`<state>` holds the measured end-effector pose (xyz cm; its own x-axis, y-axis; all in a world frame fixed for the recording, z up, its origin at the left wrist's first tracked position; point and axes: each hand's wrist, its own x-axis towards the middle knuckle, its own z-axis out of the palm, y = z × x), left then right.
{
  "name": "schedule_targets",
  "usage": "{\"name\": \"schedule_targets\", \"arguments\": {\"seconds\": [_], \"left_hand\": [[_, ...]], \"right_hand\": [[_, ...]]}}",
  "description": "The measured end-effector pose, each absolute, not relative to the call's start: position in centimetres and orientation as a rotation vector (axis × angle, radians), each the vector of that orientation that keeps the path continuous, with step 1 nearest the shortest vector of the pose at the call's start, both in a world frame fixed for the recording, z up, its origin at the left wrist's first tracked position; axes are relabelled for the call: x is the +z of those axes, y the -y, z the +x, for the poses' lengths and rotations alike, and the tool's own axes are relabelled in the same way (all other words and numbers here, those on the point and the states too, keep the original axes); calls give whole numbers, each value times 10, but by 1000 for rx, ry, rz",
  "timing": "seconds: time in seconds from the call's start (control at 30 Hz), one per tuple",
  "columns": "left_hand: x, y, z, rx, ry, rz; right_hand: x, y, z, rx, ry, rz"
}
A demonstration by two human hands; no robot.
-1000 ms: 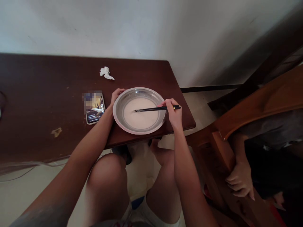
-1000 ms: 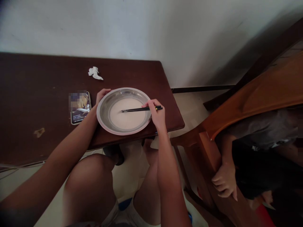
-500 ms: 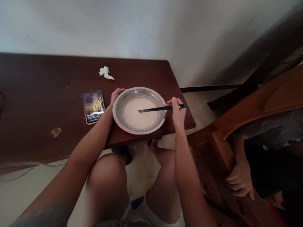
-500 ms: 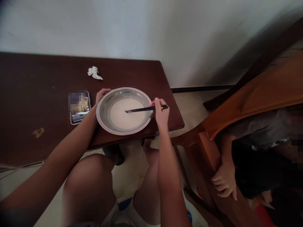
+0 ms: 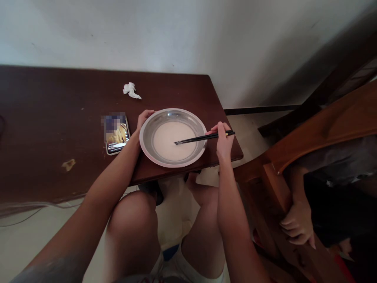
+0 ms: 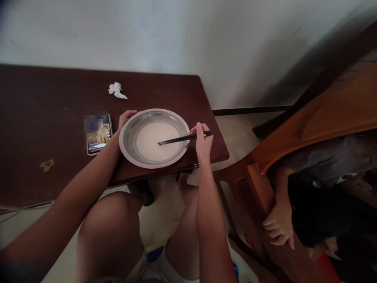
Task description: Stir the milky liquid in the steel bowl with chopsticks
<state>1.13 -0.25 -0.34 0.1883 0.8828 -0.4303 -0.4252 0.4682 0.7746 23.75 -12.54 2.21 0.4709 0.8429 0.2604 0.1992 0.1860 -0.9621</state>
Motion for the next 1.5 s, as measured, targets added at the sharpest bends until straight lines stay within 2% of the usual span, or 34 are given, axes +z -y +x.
{"name": "schedule_targets", "arguments": {"seconds": [0.13, 0.33, 0.53, 0.73, 0.93, 1.17, 1.33, 1.5], "left_hand": [[-6, 0, 9, 969, -977, 563], [-3, 2, 11, 981, -999, 562], [-3, 3, 11, 985, -955, 556], [-2, 3, 12, 968, -997, 550], [-3, 3, 11, 969, -954, 551], [-5, 3, 11, 1005, -999, 573], [-4, 3, 12, 1005, -1007, 566], [-4, 3, 11, 989, -983, 567]], "right_hand": [[23, 125, 232, 754, 1174, -1280], [25, 126, 237, 588, 1064, -1298], [25, 127, 232, 738, 1182, -1263], [26, 127, 236, 570, 1093, -1317], [25, 127, 233, 717, 1189, -1262], [24, 126, 236, 598, 1047, -1293], [24, 126, 232, 753, 1187, -1256], [25, 128, 236, 619, 1143, -1296]]}}
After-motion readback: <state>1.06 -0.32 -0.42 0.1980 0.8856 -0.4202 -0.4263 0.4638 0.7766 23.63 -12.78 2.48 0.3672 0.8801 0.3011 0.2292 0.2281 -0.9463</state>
